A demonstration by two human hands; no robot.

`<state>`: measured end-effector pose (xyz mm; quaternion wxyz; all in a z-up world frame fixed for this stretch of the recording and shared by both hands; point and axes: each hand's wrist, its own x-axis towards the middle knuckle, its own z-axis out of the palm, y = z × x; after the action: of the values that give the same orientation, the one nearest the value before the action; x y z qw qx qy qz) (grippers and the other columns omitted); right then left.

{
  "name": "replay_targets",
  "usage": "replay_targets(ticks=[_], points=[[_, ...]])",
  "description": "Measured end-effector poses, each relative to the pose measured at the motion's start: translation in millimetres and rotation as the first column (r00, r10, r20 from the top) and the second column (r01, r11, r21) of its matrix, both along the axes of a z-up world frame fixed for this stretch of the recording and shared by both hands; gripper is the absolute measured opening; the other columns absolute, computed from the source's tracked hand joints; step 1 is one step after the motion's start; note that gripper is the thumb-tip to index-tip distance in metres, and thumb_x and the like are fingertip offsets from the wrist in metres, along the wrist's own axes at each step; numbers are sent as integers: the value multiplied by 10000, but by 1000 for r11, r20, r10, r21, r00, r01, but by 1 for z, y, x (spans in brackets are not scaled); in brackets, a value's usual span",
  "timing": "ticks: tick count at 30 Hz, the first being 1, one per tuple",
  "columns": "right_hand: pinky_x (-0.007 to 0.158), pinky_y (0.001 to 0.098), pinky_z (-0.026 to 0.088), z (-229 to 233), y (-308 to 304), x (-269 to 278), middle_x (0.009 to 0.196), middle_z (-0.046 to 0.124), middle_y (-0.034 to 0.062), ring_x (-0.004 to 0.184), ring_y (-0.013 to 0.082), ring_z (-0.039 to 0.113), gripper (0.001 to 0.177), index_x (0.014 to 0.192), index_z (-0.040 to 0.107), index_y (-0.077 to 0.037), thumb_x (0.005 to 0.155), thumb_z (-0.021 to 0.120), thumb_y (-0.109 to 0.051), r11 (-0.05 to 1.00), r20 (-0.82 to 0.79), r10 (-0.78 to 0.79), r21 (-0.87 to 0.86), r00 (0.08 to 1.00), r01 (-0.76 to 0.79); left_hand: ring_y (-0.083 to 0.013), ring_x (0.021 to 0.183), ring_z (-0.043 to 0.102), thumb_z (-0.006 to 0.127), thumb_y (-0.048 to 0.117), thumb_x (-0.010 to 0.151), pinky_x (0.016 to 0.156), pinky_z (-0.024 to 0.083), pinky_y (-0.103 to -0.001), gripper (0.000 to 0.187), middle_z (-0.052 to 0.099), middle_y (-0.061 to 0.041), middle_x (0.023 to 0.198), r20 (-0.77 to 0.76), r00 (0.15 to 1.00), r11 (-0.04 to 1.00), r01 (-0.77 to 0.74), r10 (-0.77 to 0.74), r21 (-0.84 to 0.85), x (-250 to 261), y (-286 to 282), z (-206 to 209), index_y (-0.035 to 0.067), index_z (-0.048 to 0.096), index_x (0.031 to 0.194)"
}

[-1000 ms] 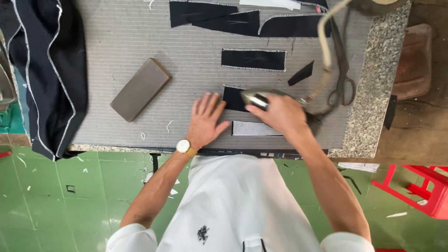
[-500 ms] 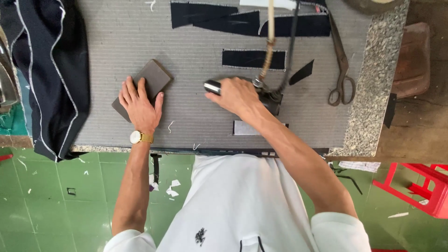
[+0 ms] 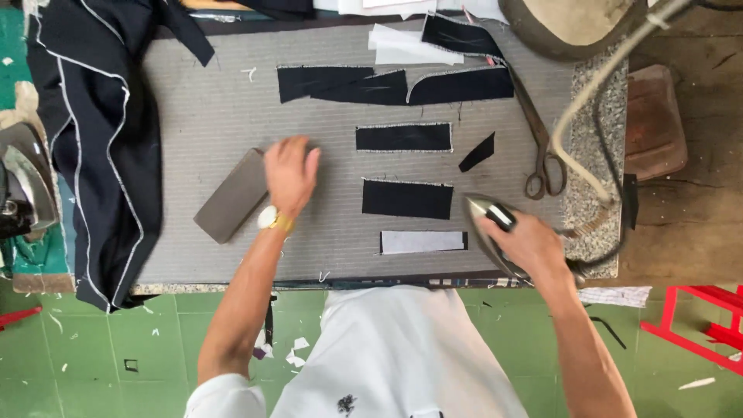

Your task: The person irons several small black fabric pieces on a worktable using a steam iron. They repeatedly pick up pieces, place them on the table, press them with the iron, and set them aside. A white paper strip and a rectangular pressing block are also used during the process.

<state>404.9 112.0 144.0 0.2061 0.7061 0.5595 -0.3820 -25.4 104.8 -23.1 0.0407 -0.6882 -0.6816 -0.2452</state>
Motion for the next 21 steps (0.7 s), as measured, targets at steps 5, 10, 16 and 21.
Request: replay_targets(ticks=[5, 10, 16, 21], points=[[731, 426, 559, -12, -11, 44, 728, 707, 150, 790, 337, 743, 687, 824, 709, -81, 878, 602, -758, 995, 39, -61, 76, 997, 57, -274, 973, 643, 686, 317, 1019, 824, 455, -401, 266, 728, -72, 1006, 127, 985, 993, 116, -117, 14, 56, 104, 11, 107, 696, 1181], [765, 467, 554, -6, -8, 48, 897, 752, 155, 862, 347, 709, 629, 966, 712, -101, 914, 521, -698, 996, 68, -86, 13, 994, 85, -335, 914, 541, 722, 74, 908, 755, 470, -446, 238, 659, -112, 983, 53, 969, 970, 243, -242, -8, 95, 183, 12, 79, 658, 1137], [827, 536, 544, -20, -10, 58, 958, 761, 191, 945, 437, 701, 654, 1036, 718, -129, 851, 556, -735, 996, 49, -62, 73, 997, 58, -335, 940, 481, 662, 33, 873, 760, 446, -421, 136, 541, -139, 1045, -167, 943, 957, 285, -289, -48, 100, 220, -7, 76, 677, 1002], [824, 527, 546, -16, -7, 58, 959, 761, 195, 945, 439, 709, 642, 1030, 713, -130, 867, 551, -729, 996, 44, -67, 60, 997, 64, -318, 912, 518, 619, 29, 971, 747, 456, -410, 34, 608, -110, 1071, -83, 918, 915, 394, -388, 90, 103, 200, 40, 26, 651, 961]])
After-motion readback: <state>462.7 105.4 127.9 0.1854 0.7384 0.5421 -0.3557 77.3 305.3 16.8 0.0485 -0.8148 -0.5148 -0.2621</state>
